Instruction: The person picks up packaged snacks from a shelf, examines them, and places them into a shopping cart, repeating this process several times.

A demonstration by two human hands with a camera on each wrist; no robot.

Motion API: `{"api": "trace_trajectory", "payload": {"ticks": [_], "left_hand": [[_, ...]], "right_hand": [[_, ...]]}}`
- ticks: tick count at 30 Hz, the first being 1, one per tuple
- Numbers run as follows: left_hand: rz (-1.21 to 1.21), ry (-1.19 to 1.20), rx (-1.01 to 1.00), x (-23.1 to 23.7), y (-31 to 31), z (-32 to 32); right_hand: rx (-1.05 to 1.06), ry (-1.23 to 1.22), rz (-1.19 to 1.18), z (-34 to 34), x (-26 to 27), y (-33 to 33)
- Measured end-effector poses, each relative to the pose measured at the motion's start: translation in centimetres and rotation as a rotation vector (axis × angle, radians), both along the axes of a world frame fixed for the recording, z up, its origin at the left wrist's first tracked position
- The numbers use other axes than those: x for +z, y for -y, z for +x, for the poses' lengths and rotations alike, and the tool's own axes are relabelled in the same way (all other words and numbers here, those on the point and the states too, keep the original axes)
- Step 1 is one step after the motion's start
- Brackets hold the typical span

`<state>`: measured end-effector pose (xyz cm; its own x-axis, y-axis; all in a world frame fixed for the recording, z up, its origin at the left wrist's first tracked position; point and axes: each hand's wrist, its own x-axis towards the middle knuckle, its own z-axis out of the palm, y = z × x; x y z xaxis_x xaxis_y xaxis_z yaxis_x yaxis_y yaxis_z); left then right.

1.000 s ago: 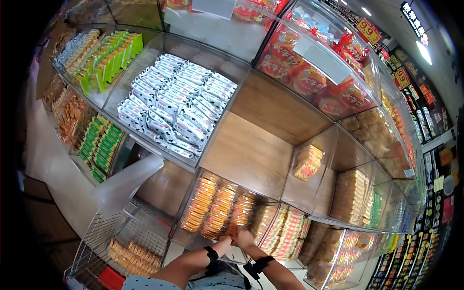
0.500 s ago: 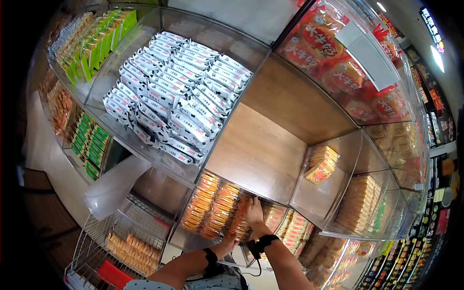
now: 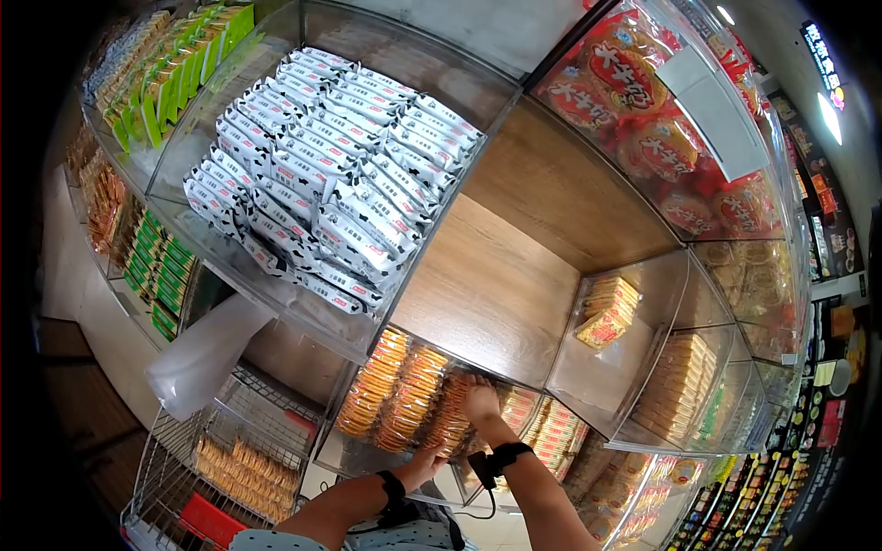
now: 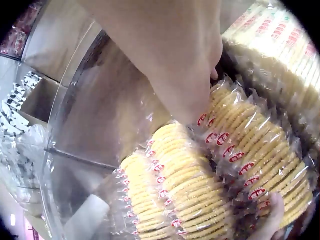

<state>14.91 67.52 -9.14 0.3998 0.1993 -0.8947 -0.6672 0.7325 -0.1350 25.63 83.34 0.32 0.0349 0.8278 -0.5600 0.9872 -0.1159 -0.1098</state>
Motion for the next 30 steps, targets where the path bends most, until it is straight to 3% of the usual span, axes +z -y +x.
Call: {"api": "trace_trajectory", "payload": {"ticks": [6,9,12,13,17,20,22,24,25,28,30], "left_hand": [[-0.119,-0.045,0.022,2.0,-1.6,-0.3],[-0.107,-0.050,0.038,1.8,-1.2,-0.2],[0.001,0.010,0.043,0.8,-0.7,-0.5],[0.047,0.037,0.047,0.1,-0.4,-0.6],[0.065,0.057,0.074,-5.0,2.0,0.3],[0.005,0.026,0.031,-4.4,1.7,-0.1],[0.073,0.084,-0.028,-0.9,-0.2,-1.3],[0.113,0.103,-0.051,-0.3,-0.6,-1.7],[0.136,0.109,-0.039,-0.1,-0.6,-1.7],[0.185,0.114,0.007,1.6,-1.3,-1.8],[0.190,0.101,-0.004,3.4,-2.2,-1.9]], "right_hand": [[-0.029,-0.184,0.105,1.2,-0.3,0.8],[-0.165,-0.180,0.161,-0.8,2.0,1.3],[-0.405,-0.371,0.533,-2.0,0.1,4.1],[-0.441,-0.287,0.598,-3.0,0.5,5.3],[-0.714,-0.328,0.545,-4.0,-1.8,10.0],[-0.864,-0.392,0.501,-3.6,-1.8,9.6],[-0.964,-0.427,0.484,-2.4,-1.5,6.9],[-0.958,-0.436,0.390,-0.6,-4.4,5.6],[-1.142,-0.489,0.211,-0.3,-4.2,4.5],[-1.346,-0.783,0.065,0.1,-1.8,3.0],[-1.320,-0.945,0.072,0.5,-2.0,3.3]]}}
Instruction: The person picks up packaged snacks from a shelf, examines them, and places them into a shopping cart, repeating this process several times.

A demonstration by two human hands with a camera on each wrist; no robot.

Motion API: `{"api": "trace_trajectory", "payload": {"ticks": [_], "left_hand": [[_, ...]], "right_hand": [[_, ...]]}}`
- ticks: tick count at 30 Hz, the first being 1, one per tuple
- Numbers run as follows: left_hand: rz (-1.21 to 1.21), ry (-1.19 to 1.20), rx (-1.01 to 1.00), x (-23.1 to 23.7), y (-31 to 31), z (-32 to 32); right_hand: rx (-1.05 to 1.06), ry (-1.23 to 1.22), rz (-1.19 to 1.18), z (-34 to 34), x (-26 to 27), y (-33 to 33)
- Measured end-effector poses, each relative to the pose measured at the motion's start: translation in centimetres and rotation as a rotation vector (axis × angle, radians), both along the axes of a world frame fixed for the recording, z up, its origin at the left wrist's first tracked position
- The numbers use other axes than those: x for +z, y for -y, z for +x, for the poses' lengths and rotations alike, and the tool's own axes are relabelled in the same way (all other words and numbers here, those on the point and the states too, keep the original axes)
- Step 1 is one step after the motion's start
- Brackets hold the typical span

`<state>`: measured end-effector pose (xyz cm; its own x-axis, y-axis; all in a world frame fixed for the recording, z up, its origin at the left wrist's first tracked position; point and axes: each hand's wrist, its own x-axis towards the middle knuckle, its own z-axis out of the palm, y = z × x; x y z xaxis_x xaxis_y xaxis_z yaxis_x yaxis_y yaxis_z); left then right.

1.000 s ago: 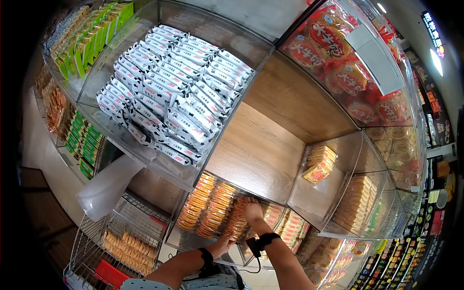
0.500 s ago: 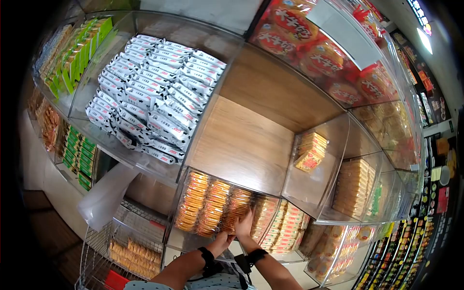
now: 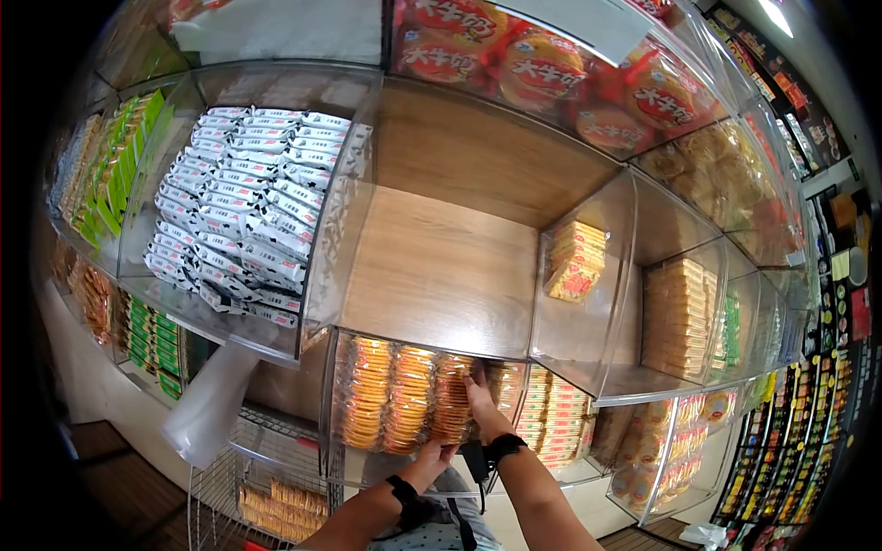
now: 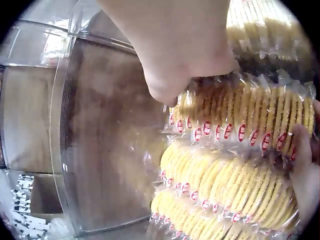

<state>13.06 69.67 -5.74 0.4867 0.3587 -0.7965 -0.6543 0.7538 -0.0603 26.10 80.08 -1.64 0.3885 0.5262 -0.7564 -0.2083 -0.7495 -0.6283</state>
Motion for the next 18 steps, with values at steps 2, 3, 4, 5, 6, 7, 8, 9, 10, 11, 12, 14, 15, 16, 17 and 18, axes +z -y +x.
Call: {"api": "trace_trajectory", "payload": {"ticks": [2,3,4,5,6,7,8,9,10,11,12,14,15,16,17,18], "left_hand": [[0.072,0.058,-0.004,-1.6,0.6,-0.4],[0.123,0.080,-0.016,-2.2,0.8,-0.6],[0.202,0.093,-0.046,-2.8,1.0,-0.8],[0.202,0.108,-0.044,-3.3,1.4,-0.9],[0.202,0.123,-0.041,-3.0,1.3,-1.0],[0.126,0.138,-0.006,-2.7,1.0,-1.0],[0.050,0.154,0.029,-2.4,0.7,-0.8],[0.071,0.138,-0.012,-2.4,0.6,-0.8],[0.092,0.122,-0.052,-2.7,0.8,-0.9],[0.172,0.094,-0.101,-3.4,1.2,-1.0],[0.251,0.064,-0.148,-4.3,1.8,-1.1],[0.399,0.030,-0.193,-8.1,3.3,-1.0],[0.408,0.040,-0.186,-8.3,3.4,-1.0],[0.416,0.050,-0.180,-8.7,3.6,-0.9],[0.330,0.085,-0.151,-3.5,2.0,-1.7],[0.261,0.079,-0.155,-2.3,1.4,-1.7]], "right_hand": [[0.012,-0.107,0.118,0.6,-1.6,0.7],[0.019,-0.083,0.137,0.6,-2.2,0.8],[0.028,-0.058,0.154,0.6,-2.7,0.9],[0.039,-0.031,0.171,0.6,-3.1,1.2],[0.081,0.128,0.090,0.2,-2.7,1.3],[0.125,0.289,0.011,-0.2,-2.1,1.4],[0.168,0.451,-0.069,-0.5,-1.6,1.5],[0.197,0.350,-0.227,-1.5,2.1,1.4],[0.165,0.435,-0.155,-2.4,2.2,2.4],[0.184,0.578,-0.069,-3.2,0.6,4.1],[0.202,0.721,0.020,-4.0,-0.9,5.7],[0.229,0.823,0.145,-5.4,-0.5,8.1],[0.191,0.767,0.075,-6.1,-1.0,9.5],[0.153,0.708,0.007,-6.6,-1.3,10.3],[0.134,0.592,-0.178,-7.0,0.2,10.2],[0.097,0.545,-0.130,-6.8,0.1,10.5]]}}
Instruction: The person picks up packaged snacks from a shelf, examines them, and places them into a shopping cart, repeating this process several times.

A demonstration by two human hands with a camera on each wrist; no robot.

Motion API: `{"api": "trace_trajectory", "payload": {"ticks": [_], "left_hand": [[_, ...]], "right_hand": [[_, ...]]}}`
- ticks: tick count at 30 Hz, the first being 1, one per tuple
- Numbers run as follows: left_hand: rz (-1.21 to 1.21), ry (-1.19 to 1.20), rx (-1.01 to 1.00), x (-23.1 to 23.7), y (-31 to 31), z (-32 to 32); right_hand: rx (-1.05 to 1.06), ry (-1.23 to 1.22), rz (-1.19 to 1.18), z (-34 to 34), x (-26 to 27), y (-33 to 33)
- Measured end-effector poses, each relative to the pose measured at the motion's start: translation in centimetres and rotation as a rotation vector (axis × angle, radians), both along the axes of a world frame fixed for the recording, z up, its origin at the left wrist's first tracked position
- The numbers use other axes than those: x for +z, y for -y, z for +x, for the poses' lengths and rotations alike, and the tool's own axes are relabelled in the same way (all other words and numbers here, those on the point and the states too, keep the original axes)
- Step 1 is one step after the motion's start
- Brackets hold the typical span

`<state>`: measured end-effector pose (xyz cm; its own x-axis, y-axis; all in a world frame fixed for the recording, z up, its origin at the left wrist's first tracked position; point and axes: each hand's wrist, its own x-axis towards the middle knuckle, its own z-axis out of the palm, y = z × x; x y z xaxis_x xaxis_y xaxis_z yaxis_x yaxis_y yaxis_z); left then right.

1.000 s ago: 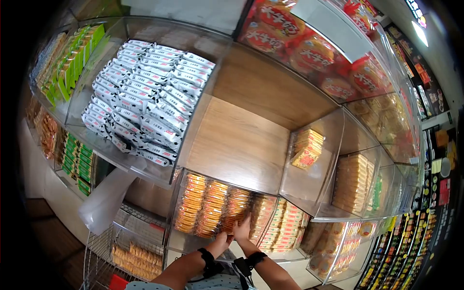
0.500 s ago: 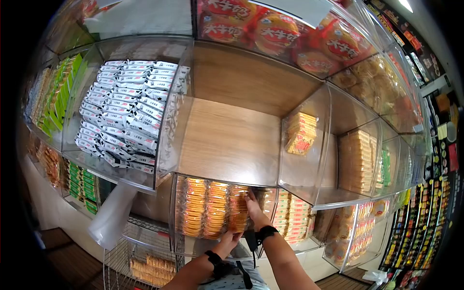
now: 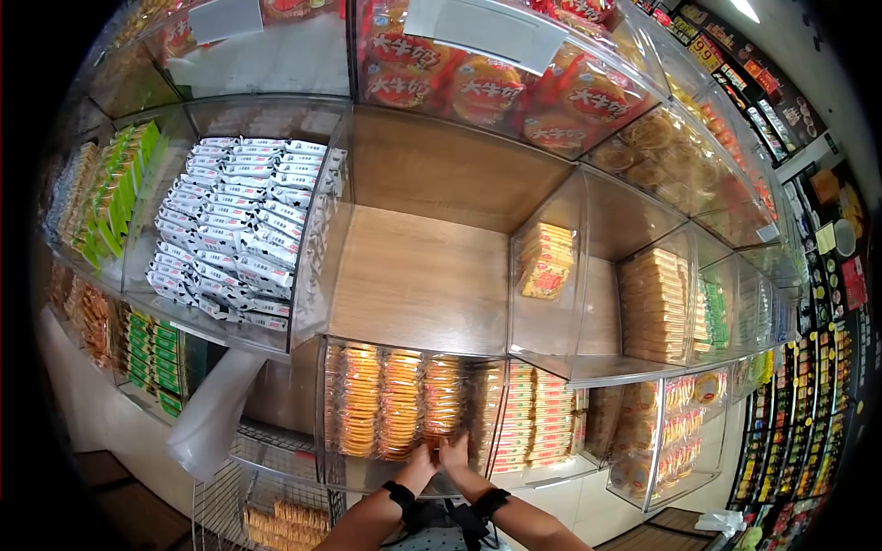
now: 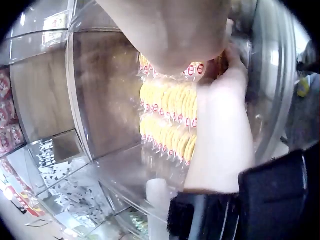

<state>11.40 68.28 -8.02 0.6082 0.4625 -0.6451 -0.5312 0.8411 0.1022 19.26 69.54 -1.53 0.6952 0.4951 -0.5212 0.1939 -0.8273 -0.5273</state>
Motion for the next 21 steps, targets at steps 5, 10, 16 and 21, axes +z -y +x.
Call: {"api": "trace_trajectory", "payload": {"ticks": [5,10,16,21], "left_hand": [[0.307,-0.225,-0.181,3.0,-1.6,0.1],[0.040,-0.066,0.062,1.7,-0.9,0.9],[0.076,-0.134,-0.075,0.7,-0.6,-0.2],[-0.082,-0.193,0.011,7.7,1.1,-1.4]], "right_hand": [[-0.035,-0.287,0.288,2.1,-4.2,1.4],[0.060,-0.347,0.432,2.9,-7.3,2.1],[0.072,-0.272,0.250,1.4,-0.7,3.6],[0.279,-0.208,0.372,1.5,1.8,7.2]]}}
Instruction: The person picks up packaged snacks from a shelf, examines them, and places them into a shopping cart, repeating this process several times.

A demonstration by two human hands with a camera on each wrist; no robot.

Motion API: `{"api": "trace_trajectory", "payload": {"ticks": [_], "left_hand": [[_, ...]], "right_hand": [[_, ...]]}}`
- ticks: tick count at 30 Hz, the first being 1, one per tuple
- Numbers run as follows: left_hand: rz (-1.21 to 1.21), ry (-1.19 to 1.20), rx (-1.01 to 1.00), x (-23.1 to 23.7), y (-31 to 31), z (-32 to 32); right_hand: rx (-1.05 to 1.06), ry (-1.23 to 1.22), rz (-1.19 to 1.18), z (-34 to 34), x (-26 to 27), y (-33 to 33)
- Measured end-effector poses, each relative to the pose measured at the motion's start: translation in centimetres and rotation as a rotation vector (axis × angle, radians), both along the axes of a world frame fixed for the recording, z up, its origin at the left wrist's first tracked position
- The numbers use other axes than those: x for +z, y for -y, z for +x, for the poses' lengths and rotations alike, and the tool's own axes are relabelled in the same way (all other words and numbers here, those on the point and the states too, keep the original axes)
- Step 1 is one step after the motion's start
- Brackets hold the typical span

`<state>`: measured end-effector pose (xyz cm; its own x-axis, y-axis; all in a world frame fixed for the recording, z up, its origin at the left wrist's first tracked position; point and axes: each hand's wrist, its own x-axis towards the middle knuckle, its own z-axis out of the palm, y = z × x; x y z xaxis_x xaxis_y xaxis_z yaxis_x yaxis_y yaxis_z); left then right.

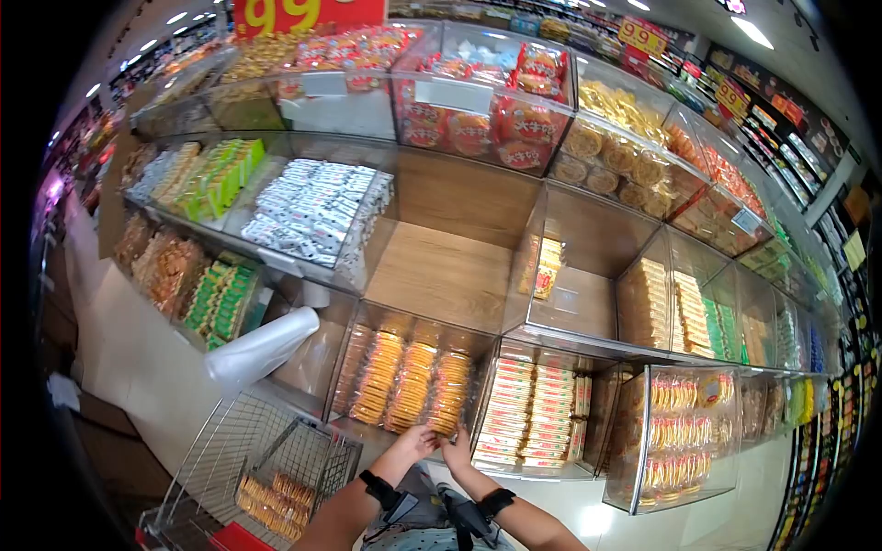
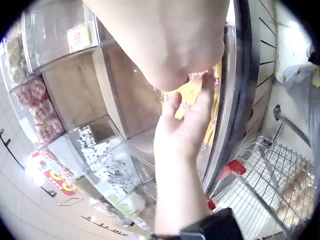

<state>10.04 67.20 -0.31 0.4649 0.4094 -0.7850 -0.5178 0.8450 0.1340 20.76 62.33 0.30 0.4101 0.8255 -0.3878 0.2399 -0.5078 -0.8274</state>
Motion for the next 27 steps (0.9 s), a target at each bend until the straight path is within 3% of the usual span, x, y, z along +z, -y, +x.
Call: {"api": "trace_trajectory", "payload": {"ticks": [1,2,3,5,8,10,13,15,18,19,21,23,25,27], "left_hand": [[0.011,0.041,0.064,1.8,0.8,-0.8],[0.119,0.066,0.106,3.7,1.6,-1.8],[0.204,0.059,0.143,5.9,2.6,-3.0],[0.381,0.036,0.224,9.4,4.8,-6.1],[0.522,-0.203,0.376,10.7,9.8,-12.6],[0.548,-0.294,0.559,9.7,14.2,-17.2],[0.503,-0.509,0.732,15.0,22.2,-21.2],[0.473,-0.869,0.717,18.3,26.4,-23.1],[0.700,-1.609,0.419,21.4,31.6,-27.4],[0.718,-1.899,0.276,24.3,32.5,-28.2],[0.726,-2.421,0.067,32.4,32.6,-26.9],[0.773,-2.466,0.074,38.1,32.9,-26.9],[0.873,-2.394,0.214,42.6,33.5,-26.9],[1.129,-2.182,0.402,46.9,34.3,-26.9]], "right_hand": [[0.013,-0.116,-0.013,0.4,1.0,0.6],[-0.003,-0.390,0.030,0.8,2.0,1.5],[0.073,-0.282,0.027,1.2,2.5,2.2],[0.200,-0.387,0.145,2.1,1.9,3.3],[0.315,-0.436,0.207,3.2,2.9,3.9],[0.373,-0.456,0.253,3.4,2.4,3.9],[0.442,-0.355,0.228,3.4,1.8,4.1],[0.474,-0.343,0.216,3.2,2.5,3.9],[0.527,-0.156,0.238,1.9,4.5,2.9],[0.588,0.016,0.313,0.5,9.5,3.1],[0.664,0.317,0.718,-1.4,14.2,2.2],[0.709,0.047,0.724,-3.4,20.2,1.5],[0.708,-0.184,0.749,-6.1,29.4,2.3],[0.781,-0.166,1.061,-8.4,36.5,2.9]]}}
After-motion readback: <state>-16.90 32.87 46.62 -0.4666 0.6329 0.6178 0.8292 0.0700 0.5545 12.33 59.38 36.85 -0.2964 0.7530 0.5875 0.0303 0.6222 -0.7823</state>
